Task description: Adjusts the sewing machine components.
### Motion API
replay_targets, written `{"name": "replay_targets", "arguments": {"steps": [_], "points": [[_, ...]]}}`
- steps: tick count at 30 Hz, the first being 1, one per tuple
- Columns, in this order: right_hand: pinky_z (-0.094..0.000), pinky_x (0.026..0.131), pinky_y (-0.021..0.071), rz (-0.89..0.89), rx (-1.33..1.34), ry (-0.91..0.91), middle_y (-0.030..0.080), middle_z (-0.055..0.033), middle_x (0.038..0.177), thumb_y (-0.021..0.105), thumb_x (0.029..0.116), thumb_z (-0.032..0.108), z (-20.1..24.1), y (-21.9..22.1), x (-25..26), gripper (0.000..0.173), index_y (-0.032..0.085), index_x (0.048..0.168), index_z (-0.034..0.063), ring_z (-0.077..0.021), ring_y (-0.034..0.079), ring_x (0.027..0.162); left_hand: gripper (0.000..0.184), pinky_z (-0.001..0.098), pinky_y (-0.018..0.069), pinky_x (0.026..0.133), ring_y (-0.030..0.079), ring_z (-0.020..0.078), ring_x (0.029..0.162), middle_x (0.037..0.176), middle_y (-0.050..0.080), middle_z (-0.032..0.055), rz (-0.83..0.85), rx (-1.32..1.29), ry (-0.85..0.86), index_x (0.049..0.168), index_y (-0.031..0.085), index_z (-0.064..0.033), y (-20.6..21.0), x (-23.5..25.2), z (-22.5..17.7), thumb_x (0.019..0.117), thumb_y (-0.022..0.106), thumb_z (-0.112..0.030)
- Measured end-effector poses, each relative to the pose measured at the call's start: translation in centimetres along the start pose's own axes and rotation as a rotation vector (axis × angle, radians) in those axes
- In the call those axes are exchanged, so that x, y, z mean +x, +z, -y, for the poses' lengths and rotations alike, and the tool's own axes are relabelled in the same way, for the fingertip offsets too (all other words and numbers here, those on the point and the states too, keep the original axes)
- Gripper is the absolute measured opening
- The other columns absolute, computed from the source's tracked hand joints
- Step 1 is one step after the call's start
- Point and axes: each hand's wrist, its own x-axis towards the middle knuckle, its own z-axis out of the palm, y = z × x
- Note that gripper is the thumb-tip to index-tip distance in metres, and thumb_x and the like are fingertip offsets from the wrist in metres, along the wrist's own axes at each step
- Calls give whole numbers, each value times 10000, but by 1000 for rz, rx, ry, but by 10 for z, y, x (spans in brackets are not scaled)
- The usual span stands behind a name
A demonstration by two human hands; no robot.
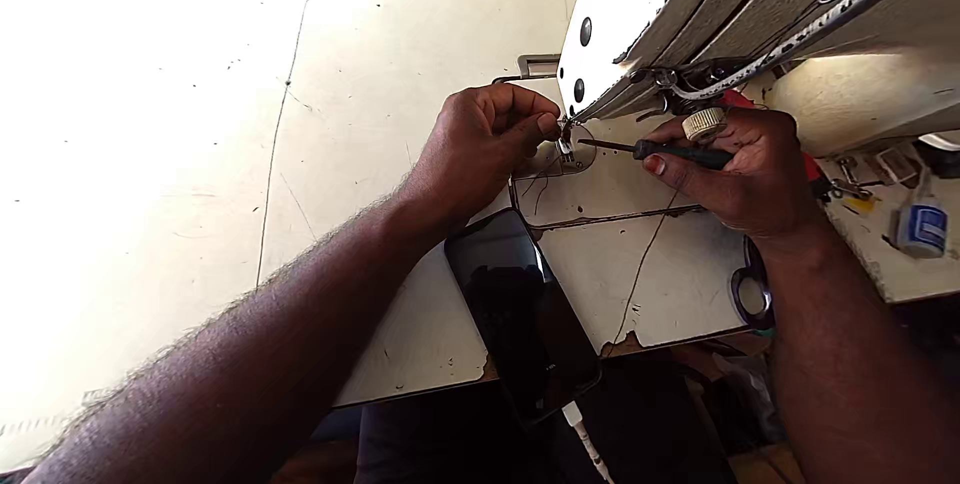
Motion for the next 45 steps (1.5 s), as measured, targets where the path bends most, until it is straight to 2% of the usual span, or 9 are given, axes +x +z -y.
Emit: {"name": "replay_targets", "arguments": {"steps": [2,17,26,29,33,40,41,43,45], "points": [[-203,668,599,0,27,-1,731,12,890,733,890,152,-2,4,1,190,716,1036,32,-28,676,736,149,312,638,740,732,177,824,981,750,85,-5,5,-5,1111,697,-14,-3,-2,2,1037,626,-120],[-203,692,606,-12,71,0,738,20,892,743,877,122,-4,4,3,172,719,1027,41,-38,692,753,170,274,616,709,723,154,799,955,758,86,-33,-20,25,1129,718,-2,0,0,3,984,698,-88],[-240,798,616,-86,171,-52,742,25,1000,758,861,52,-5,1,5,244,701,1099,58,-72,711,876,366,336,668,716,759,201,787,954,763,101,-44,-40,31,1254,599,11,6,0,4,920,748,5],[-225,785,622,-100,27,-17,749,-1,1001,769,862,78,-3,6,4,251,704,1101,36,-62,718,868,358,306,660,703,761,170,787,952,778,68,-47,5,33,1245,604,-8,6,1,3,925,761,-38],[-246,784,569,-108,-376,77,718,-32,980,758,894,284,-9,13,1,266,750,1068,82,-64,668,870,363,273,644,680,756,148,758,930,781,56,-58,44,42,1226,593,-27,8,6,3,916,779,-58],[-423,888,495,-133,-625,58,675,-143,1104,724,914,439,-2,19,4,417,739,1097,66,-263,614,1056,399,283,648,691,764,165,763,928,784,78,-73,2,0,1235,572,-15,7,7,4,902,791,-42],[-397,869,511,-142,-604,41,685,-128,1069,726,925,410,5,23,5,384,742,1083,61,-229,630,1011,398,287,650,691,766,168,761,924,785,80,-73,-2,-2,1230,576,-14,7,7,4,898,795,-42],[-247,686,562,-118,-479,109,698,3,911,714,943,352,21,32,9,269,751,1056,111,-53,646,771,385,285,648,682,764,167,754,917,784,81,-75,-11,-10,1216,584,-12,7,7,3,896,796,-42],[-213,588,563,-33,-293,255,719,66,839,724,937,326,37,43,12,210,741,1053,151,-13,649,660,377,283,646,677,764,165,756,919,786,80,-79,-19,-17,1209,593,-12,6,7,3,895,799,-48]]}}
